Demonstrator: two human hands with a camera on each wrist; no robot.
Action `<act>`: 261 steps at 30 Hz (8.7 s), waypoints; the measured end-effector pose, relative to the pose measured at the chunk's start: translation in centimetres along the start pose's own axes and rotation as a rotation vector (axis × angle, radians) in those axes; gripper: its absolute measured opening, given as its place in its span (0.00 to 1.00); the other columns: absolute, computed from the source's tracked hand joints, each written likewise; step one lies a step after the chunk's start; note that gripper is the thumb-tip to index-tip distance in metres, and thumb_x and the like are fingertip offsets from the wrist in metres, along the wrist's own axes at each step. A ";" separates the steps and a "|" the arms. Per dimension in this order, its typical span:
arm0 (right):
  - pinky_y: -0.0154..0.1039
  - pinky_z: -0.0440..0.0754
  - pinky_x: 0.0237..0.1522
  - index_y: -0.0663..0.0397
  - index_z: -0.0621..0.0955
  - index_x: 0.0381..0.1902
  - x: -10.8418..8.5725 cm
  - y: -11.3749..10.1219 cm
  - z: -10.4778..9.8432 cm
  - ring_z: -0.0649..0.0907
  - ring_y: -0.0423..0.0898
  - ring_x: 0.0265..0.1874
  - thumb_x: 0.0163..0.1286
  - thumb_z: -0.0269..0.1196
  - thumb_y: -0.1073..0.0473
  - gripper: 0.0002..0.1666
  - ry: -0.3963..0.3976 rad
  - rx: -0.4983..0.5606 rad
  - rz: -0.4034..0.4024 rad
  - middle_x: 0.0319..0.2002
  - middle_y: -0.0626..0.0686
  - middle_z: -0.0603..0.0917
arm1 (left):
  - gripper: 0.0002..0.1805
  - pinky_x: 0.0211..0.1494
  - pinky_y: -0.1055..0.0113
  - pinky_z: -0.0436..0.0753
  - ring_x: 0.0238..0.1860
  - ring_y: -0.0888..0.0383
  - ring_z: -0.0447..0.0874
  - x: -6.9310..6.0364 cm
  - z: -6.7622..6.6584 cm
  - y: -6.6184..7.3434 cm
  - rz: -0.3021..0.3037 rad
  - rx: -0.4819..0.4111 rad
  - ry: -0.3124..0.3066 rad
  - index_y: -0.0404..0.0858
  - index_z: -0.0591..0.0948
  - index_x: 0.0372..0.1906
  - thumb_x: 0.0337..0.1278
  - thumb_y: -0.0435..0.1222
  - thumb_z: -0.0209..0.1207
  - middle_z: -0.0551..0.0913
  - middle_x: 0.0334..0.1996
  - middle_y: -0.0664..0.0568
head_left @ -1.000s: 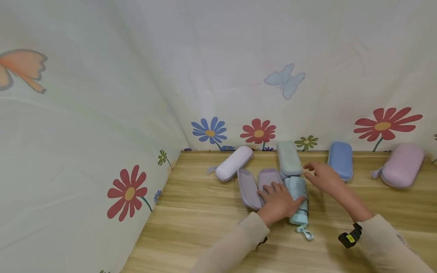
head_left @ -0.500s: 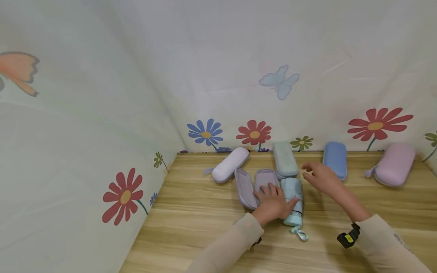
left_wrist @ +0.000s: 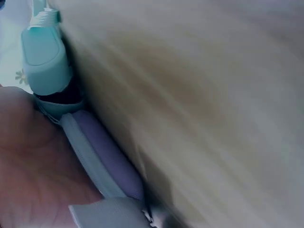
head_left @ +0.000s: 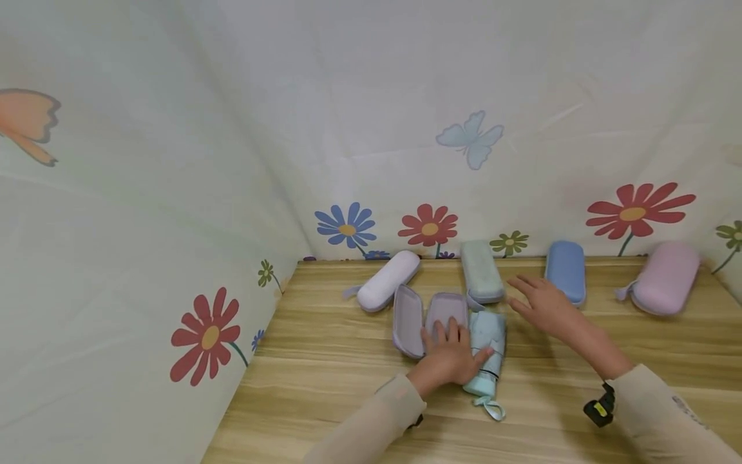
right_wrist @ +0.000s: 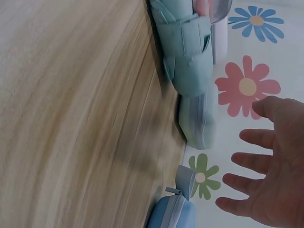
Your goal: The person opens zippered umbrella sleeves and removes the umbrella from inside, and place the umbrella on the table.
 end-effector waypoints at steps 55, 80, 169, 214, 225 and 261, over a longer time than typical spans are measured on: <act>0.71 0.71 0.57 0.68 0.78 0.63 0.3 -0.3 0.7 0.74 0.76 0.60 0.75 0.63 0.53 0.28 -0.004 0.034 0.004 0.62 0.76 0.74 | 0.63 0.69 0.25 0.27 0.81 0.39 0.35 -1.4 3.6 -34.1 -0.022 -0.249 0.031 0.38 0.49 0.82 0.56 0.81 0.25 0.43 0.83 0.45; 0.69 0.73 0.57 0.68 0.77 0.64 0.9 0.5 0.8 0.75 0.75 0.60 0.76 0.61 0.54 0.27 0.024 0.077 0.038 0.63 0.75 0.73 | 0.54 0.65 0.20 0.30 0.80 0.35 0.36 11.1 -1.9 -35.7 -0.223 -0.302 0.039 0.39 0.44 0.83 0.68 0.73 0.28 0.42 0.83 0.44; 0.66 0.76 0.55 0.68 0.78 0.62 1.4 -0.6 -0.5 0.78 0.72 0.57 0.75 0.62 0.58 0.24 0.018 0.079 -0.024 0.62 0.74 0.75 | 0.37 0.79 0.41 0.44 0.75 0.54 0.61 7.8 -4.8 -14.9 0.654 0.161 0.232 0.51 0.72 0.63 0.49 0.29 0.75 0.73 0.68 0.56; 0.65 0.75 0.56 0.66 0.81 0.59 1.6 -1.8 0.1 0.77 0.70 0.58 0.75 0.62 0.57 0.21 0.001 0.089 -0.035 0.61 0.72 0.75 | 0.57 0.79 0.51 0.54 0.80 0.41 0.45 5.8 -5.4 -13.3 0.517 -0.147 0.153 0.32 0.48 0.81 0.56 0.40 0.73 0.45 0.80 0.35; 0.64 0.78 0.54 0.64 0.80 0.59 1.7 -2.4 0.5 0.78 0.70 0.57 0.75 0.62 0.57 0.20 -0.033 0.077 -0.033 0.62 0.72 0.75 | 0.57 0.80 0.56 0.54 0.82 0.53 0.43 6.1 -4.7 -13.3 0.671 -0.097 0.078 0.46 0.46 0.83 0.58 0.42 0.72 0.42 0.83 0.53; 0.59 0.79 0.52 0.53 0.89 0.29 3.6 -8.1 6.0 0.79 0.66 0.50 0.62 0.73 0.59 0.05 0.050 -0.072 -0.048 0.49 0.62 0.85 | 0.50 0.66 0.30 0.65 0.78 0.42 0.56 5.7 -2.7 -13.0 0.075 -0.033 0.285 0.54 0.59 0.81 0.63 0.77 0.26 0.58 0.80 0.53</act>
Point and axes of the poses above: each hand's wrist, its own x-axis towards the middle knuckle, its own z-axis out of the palm, y = z × x, the point moved 3 cm from there along x, towards the middle knuckle
